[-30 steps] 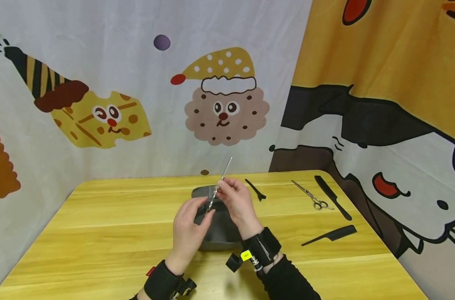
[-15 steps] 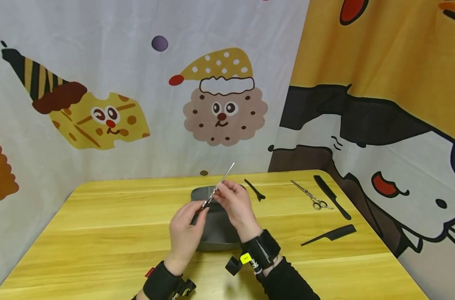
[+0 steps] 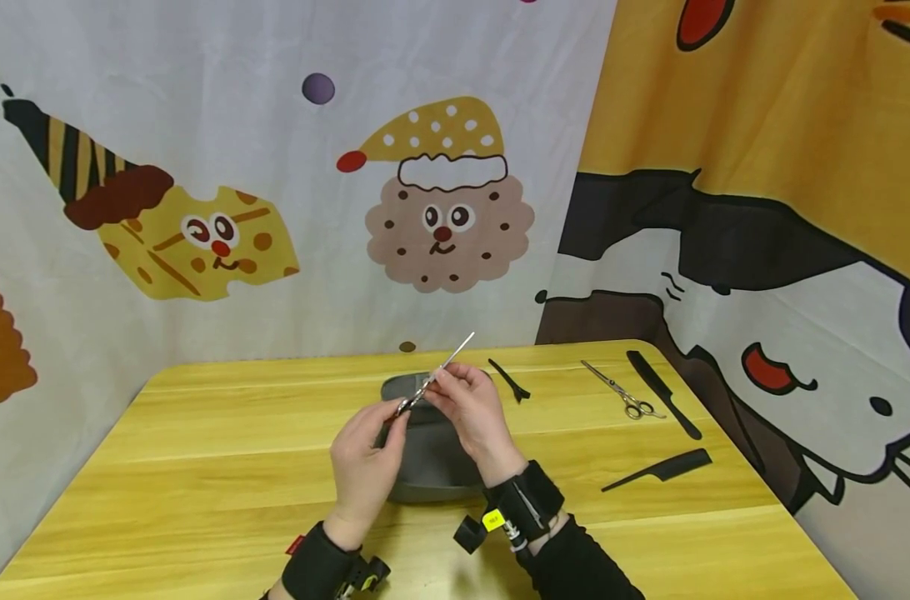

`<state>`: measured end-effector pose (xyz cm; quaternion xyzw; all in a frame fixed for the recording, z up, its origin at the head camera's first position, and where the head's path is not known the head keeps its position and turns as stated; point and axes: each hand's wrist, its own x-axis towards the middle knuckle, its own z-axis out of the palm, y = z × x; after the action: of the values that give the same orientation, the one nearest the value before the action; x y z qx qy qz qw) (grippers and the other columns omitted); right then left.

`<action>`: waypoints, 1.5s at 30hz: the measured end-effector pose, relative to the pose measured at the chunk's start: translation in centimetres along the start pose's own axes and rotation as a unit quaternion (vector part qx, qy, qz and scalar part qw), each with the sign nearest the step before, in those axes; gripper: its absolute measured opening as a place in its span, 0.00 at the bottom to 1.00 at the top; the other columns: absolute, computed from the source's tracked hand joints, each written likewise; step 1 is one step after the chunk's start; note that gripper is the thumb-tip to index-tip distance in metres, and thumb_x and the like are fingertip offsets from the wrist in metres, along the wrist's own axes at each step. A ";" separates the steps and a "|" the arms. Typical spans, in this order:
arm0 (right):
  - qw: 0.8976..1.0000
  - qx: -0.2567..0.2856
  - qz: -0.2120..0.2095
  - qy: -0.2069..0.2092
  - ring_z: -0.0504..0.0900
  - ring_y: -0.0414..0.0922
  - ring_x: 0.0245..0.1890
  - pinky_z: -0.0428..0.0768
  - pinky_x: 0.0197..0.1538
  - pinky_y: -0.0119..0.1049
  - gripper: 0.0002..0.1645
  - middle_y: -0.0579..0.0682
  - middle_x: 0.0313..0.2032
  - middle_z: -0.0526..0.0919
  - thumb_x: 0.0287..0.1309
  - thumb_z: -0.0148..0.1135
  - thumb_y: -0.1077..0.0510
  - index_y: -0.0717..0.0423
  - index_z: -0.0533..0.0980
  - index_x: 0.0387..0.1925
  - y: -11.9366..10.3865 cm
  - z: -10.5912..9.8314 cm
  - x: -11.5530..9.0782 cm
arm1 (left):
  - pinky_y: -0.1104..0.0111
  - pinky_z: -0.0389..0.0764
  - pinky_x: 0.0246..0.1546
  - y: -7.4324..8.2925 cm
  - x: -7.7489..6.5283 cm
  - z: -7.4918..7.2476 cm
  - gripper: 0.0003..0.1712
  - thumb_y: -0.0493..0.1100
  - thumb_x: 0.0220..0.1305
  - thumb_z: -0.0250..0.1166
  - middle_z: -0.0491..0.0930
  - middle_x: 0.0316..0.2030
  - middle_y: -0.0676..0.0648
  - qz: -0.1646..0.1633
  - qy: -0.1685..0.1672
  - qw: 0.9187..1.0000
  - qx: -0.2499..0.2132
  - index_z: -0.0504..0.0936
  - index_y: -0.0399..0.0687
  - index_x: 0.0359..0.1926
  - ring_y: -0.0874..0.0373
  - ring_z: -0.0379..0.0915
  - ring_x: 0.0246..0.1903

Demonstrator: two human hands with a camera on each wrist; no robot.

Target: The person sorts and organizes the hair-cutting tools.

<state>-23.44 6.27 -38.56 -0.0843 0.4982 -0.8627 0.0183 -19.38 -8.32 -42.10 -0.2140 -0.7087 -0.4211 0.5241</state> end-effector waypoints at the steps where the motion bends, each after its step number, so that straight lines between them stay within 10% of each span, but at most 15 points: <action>1: 1.000 -0.003 -0.002 -0.001 0.83 0.40 0.31 0.83 0.41 0.32 0.07 0.50 0.32 0.81 0.69 0.54 0.71 0.59 0.74 0.35 0.0 0.0 0.0 | 0.67 0.82 0.34 0.0 0.0 0.0 0.18 0.23 0.45 0.75 0.86 0.35 0.46 -0.004 0.001 1.000 -0.001 0.88 0.40 0.39 0.53 0.83 0.31; 25: 0.991 -0.119 -0.015 -0.060 0.82 0.42 0.40 0.81 0.52 0.41 0.16 0.52 0.39 0.77 0.66 0.58 0.70 0.71 0.68 0.53 -1.1 -1.1 0.2 | 0.77 0.81 0.34 0.6 1.1 -0.8 0.16 0.19 0.43 0.74 0.86 0.32 0.40 -0.134 -0.012 0.990 -0.051 0.87 0.32 0.36 0.47 0.84 0.28; 35: 0.954 -0.274 -0.032 -0.116 0.75 0.53 0.56 0.75 0.58 0.43 0.24 0.61 0.54 0.75 0.66 0.62 0.61 0.66 0.69 0.60 -2.5 -2.7 -0.2 | 0.79 0.80 0.34 2.4 2.7 -1.9 0.12 0.20 0.47 0.72 0.86 0.31 0.38 -0.179 -0.021 0.981 -0.074 0.86 0.29 0.35 0.56 0.83 0.28; 45: 0.929 -0.340 -0.031 -0.145 0.68 0.59 0.65 0.67 0.67 0.49 0.33 0.67 0.64 0.69 0.67 0.62 0.58 0.66 0.64 0.68 -3.1 -5.6 0.8 | 0.78 0.80 0.34 0.6 2.0 -2.3 0.10 0.28 0.54 0.73 0.87 0.34 0.41 -0.223 -0.032 0.968 -0.110 0.88 0.36 0.39 0.64 0.82 0.31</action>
<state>-24.98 12.56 -38.49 -0.2248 0.7511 -0.6198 0.0340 -18.40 -10.12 -39.83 -0.1200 -0.7045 -0.5954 0.3671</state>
